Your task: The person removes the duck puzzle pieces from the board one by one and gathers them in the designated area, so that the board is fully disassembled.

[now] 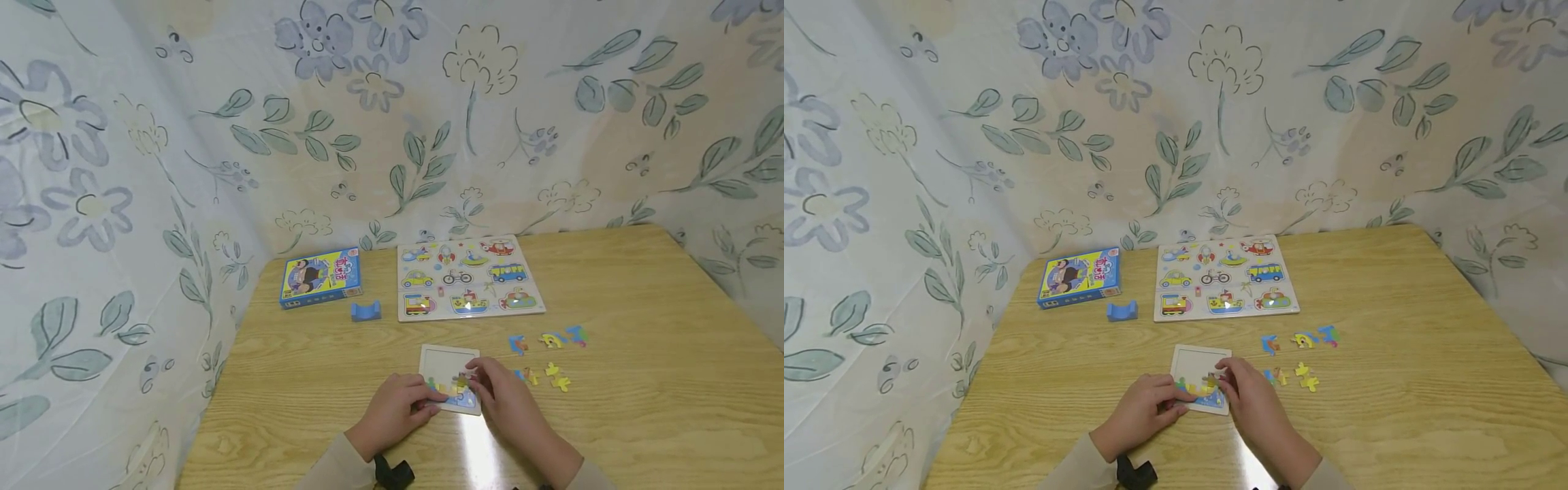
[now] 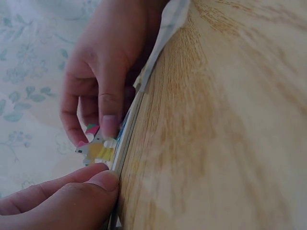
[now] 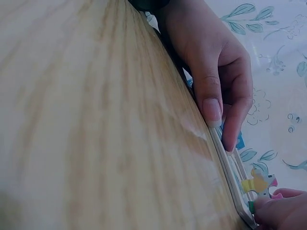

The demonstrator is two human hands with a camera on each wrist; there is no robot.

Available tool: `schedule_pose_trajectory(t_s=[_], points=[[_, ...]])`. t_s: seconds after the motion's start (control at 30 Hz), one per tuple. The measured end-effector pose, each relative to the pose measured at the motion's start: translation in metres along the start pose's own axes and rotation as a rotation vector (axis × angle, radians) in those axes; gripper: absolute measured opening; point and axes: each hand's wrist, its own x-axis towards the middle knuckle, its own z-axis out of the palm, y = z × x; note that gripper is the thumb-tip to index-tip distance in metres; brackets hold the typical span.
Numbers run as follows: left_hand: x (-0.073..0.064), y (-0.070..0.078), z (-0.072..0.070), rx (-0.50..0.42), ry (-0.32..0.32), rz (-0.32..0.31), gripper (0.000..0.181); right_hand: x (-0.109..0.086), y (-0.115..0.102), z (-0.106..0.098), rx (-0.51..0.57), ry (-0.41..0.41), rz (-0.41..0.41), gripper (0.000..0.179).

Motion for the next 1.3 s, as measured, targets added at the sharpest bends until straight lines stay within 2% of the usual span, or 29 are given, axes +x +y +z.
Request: schedule_pose_trajectory(t_s=[0.17,0.27,0.47,0.63,0.8,0.97,1.07,1.3], points=[[0.000,-0.001,0.000,0.000,-0.010,-0.005,0.020,0.000,0.000,0.001,-0.021,-0.024,-0.039,0.029],[-0.001,-0.001,0.000,0.015,0.009,0.002,0.020,0.000,0.000,0.001,-0.012,-0.034,-0.069,0.028],[-0.002,0.001,0.003,0.107,0.045,0.062,0.024,0.000,0.001,0.000,-0.008,-0.045,-0.116,0.021],[-0.002,0.002,0.005,0.171,-0.009,0.118,0.032,0.000,0.002,0.001,-0.014,-0.064,-0.134,0.017],[-0.001,0.006,0.005,0.216,-0.063,0.097,0.038,0.000,0.002,0.000,-0.016,-0.055,-0.159,0.017],[0.000,0.009,0.005,0.280,-0.085,0.095,0.042,-0.002,0.003,-0.001,-0.015,-0.037,-0.184,0.018],[0.000,0.010,0.006,0.300,-0.081,0.095,0.040,-0.003,0.002,-0.001,-0.008,-0.024,-0.160,0.020],[0.000,0.011,0.008,0.301,-0.061,0.091,0.037,-0.005,-0.001,-0.004,0.014,0.000,-0.046,0.026]])
